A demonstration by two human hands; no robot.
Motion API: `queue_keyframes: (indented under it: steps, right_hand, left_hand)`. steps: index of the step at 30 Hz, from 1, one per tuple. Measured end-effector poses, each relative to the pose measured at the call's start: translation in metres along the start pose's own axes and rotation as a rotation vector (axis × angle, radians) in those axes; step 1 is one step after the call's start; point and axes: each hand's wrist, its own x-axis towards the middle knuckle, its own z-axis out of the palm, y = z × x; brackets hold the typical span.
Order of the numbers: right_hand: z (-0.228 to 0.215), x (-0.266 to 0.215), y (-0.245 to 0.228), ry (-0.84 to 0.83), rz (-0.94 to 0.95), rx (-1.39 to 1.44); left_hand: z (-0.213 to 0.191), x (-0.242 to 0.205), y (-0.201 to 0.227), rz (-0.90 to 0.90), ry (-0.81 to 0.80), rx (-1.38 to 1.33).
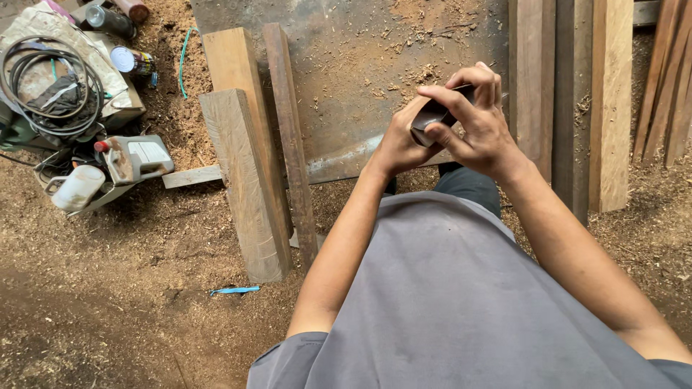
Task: The person sands the faces and edges of a wooden block using a piece of sandpaper, turning the block repeatedly to reach all surfaces.
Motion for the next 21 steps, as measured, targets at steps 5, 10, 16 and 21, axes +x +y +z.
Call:
queue_keyframes:
  steps: [5, 10, 16, 21]
  right_hand:
    - [0.006, 0.003, -0.006, -0.003, -0.008, -0.117]
    - [0.017, -0.001, -0.013, -0.043, -0.040, -0.154]
    - [0.003, 0.006, -0.013, -0.037, 0.000, 0.002]
    - [0.016, 0.001, -0.026, 0.009, -0.087, -0.060]
  left_hand:
    - [0.003, -0.005, -0.017, 0.003, -0.008, -0.030]
    - [0.002, -0.007, -0.015, -0.012, 0.002, -0.162]
    - [0.004, -0.001, -0.013, -0.018, -0.015, -0.011]
    - [0.005, -0.006, -0.027, -0.182, -0.014, -0.253]
